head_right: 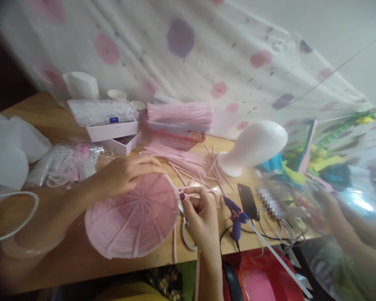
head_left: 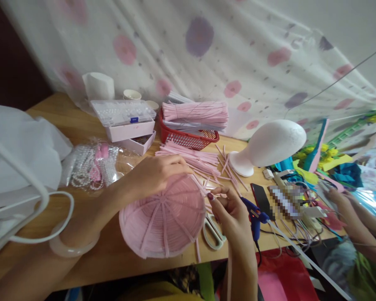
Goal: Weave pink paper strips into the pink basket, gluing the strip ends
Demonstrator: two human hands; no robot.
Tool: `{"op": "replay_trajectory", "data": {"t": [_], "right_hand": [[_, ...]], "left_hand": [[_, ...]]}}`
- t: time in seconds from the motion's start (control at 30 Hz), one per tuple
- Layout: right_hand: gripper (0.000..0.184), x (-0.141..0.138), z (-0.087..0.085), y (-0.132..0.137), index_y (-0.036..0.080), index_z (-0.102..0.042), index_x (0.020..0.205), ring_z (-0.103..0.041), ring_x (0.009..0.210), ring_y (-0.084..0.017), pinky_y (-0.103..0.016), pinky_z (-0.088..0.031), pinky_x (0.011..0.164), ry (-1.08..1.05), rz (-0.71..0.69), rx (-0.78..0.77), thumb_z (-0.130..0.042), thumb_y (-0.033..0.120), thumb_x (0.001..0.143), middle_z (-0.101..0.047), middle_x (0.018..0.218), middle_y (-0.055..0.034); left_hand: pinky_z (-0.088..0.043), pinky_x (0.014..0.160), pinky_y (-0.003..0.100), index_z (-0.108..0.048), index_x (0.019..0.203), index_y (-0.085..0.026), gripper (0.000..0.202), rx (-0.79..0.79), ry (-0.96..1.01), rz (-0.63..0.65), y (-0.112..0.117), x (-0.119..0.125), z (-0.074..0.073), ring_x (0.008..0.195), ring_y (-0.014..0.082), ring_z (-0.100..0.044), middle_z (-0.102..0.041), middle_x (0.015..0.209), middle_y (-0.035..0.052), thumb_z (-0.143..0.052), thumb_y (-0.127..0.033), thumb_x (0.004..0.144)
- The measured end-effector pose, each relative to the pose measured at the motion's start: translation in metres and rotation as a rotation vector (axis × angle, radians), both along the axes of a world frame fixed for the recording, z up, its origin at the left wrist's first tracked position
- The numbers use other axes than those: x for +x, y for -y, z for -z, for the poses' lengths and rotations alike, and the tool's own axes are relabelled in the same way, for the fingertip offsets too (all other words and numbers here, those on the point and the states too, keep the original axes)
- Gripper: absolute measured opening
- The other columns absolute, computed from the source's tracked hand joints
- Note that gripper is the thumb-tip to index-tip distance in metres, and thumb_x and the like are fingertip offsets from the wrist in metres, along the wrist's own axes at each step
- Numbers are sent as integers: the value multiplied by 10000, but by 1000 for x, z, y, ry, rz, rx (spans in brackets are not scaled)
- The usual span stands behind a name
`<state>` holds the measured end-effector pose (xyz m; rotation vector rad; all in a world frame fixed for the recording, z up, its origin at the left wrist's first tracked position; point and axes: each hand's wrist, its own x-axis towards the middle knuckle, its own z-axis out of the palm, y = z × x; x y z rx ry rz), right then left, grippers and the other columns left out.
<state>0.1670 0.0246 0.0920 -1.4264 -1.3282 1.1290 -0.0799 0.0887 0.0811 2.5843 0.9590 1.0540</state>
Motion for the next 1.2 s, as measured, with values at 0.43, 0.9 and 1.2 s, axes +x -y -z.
{"op": "replay_trajectory", "data": {"t": [0.43,0.9,1.2], "right_hand": [[321,6,10,3,194,-680,942,-256,469,-74,-220,-177,473,123,-67,128,-744,505,897,-321,506,126],[289,12,16,1,177,-767,859,-350,529,-101,-239,-234,498,271,-31,217,-720,459,898,-415,526,63],[357,8,15,2,189,-694,923,-304,456,-78,-212,-207,464,208,1,154,-732,543,900,-364,483,113]], "left_hand": [[-579,870,279,-718,1211,-241,708,-5,-8,14,0,0,-2,1084,180,-743,-771,1226,23,-387,99,687],[-545,859,267,-741,1192,-265,691,-39,-16,2,0,0,5,1093,171,-721,-762,1226,9,-412,108,712],[-549,836,259,-750,1179,-266,687,-38,-31,-16,1,1,5,1099,172,-721,-765,1234,7,-403,114,724]]}}
